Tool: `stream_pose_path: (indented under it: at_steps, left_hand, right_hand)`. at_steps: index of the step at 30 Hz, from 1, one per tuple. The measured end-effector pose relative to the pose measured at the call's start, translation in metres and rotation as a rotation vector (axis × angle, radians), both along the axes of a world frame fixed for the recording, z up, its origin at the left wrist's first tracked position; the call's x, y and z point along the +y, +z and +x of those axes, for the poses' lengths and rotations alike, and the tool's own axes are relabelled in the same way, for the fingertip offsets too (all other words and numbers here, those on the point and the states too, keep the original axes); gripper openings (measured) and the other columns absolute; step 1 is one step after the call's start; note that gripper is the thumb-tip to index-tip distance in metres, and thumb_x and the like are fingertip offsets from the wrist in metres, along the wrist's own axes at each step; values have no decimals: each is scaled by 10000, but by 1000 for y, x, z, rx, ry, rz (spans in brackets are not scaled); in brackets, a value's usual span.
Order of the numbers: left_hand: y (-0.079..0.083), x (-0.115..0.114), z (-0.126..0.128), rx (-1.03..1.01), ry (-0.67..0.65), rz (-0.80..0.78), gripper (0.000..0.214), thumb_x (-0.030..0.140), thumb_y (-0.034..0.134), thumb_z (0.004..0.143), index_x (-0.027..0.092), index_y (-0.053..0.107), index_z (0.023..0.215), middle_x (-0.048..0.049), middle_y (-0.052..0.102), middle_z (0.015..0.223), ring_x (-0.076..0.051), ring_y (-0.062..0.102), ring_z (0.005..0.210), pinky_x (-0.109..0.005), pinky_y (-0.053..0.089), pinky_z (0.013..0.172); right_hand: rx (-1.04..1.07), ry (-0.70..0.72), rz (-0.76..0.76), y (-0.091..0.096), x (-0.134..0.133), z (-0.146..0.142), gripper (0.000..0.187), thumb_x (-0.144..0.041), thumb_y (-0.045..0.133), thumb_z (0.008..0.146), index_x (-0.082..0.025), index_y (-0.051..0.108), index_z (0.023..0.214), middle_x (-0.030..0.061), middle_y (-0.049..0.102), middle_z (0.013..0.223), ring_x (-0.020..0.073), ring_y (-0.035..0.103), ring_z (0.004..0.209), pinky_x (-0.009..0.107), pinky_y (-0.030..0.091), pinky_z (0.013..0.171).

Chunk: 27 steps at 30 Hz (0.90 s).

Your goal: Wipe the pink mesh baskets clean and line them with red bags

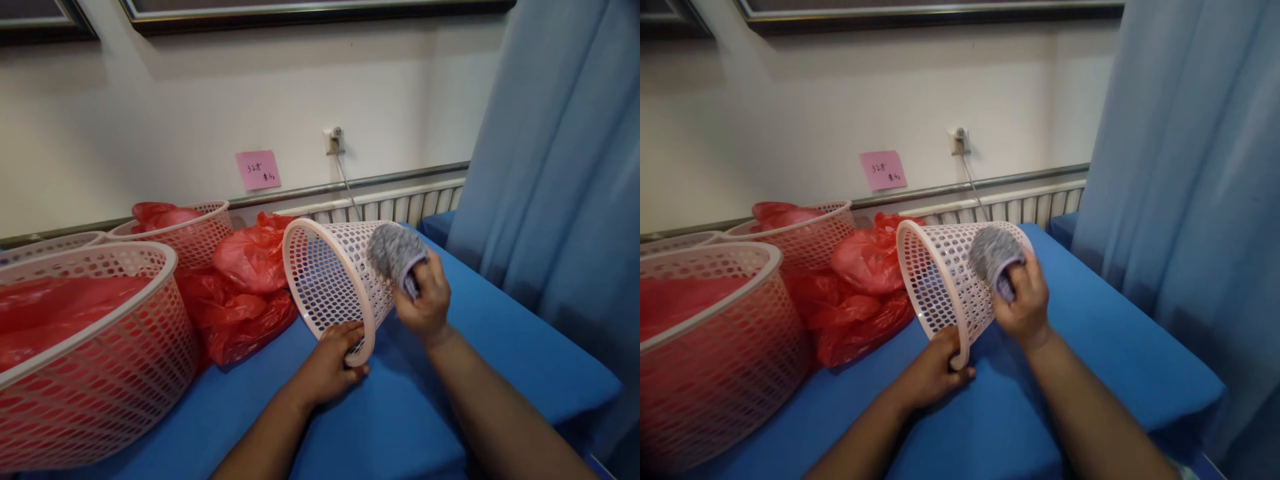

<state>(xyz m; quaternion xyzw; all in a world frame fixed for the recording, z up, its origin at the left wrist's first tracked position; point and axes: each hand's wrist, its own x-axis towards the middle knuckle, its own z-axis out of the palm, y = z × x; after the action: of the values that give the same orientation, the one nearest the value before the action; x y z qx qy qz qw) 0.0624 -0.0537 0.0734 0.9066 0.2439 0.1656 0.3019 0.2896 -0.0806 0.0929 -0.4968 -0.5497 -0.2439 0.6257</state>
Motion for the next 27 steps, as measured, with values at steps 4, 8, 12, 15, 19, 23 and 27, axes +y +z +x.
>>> stream_pose_path:
  at_steps: [4, 8, 12, 15, 19, 23, 27]
  left_hand:
    - [6, -13, 0, -226, -24, -189, 846, 476, 802, 777, 197, 480, 1508, -135, 606, 1446, -352, 572, 1306, -487, 416, 1160]
    - [11, -21, -2, -379, -5, -285, 684, 596, 573, 934, 179, 534, 1475, -131, 653, 1390, -351, 603, 1286, -464, 466, 1120]
    - [11, -17, -4, -360, 42, -209, 568, 504, 483, 1004, 177, 558, 1462, -131, 652, 1398, -330, 552, 1360, -485, 378, 1202]
    - [7, -11, -4, -327, 63, -173, 481, 387, 512, 999, 184, 598, 1426, -121, 652, 1403, -312, 560, 1355, -486, 377, 1206]
    - [-5, -3, -4, -272, 86, -73, 447, 221, 576, 905, 187, 667, 1342, -105, 681, 1362, -304, 635, 1237, -493, 443, 1149]
    - [-16, 5, -3, -263, 139, -63, 496, 118, 542, 834, 187, 689, 1302, -87, 716, 1293, -281, 661, 1170, -481, 472, 1118]
    - [-16, 8, 0, -276, 119, -112, 538, 72, 503, 826, 215, 684, 1312, -60, 720, 1295, -267, 642, 1214, -468, 466, 1128]
  right_hand:
    - [-298, 267, 133, 9, -33, -28, 556, -233, 575, 769, -238, 569, 1325, 148, 594, 1335, 308, 652, 1142, 454, 610, 854]
    - [-376, 325, 115, 12, -37, -32, 481, -243, 548, 798, -228, 609, 1274, 135, 619, 1312, 281, 665, 1102, 419, 607, 813]
    - [-201, 89, 18, 3, -12, -8, 459, -201, 581, 782, -244, 643, 1235, 127, 626, 1324, 308, 643, 1148, 493, 568, 942]
    - [84, -177, -203, -4, 14, 25, 462, -193, 567, 767, -198, 665, 1218, 159, 619, 1304, 347, 607, 1191, 569, 498, 1039]
    - [269, -272, -384, -8, 30, 43, 502, -212, 556, 758, -163, 652, 1248, 180, 598, 1296, 363, 591, 1211, 586, 478, 1054]
    - [25, -22, -163, -6, 12, 7, 521, -217, 587, 805, -205, 589, 1326, 159, 583, 1334, 332, 588, 1254, 525, 506, 1060]
    - [-261, 264, 28, -5, -13, -28, 598, -193, 615, 783, -249, 545, 1375, 152, 535, 1443, 340, 595, 1269, 524, 557, 998]
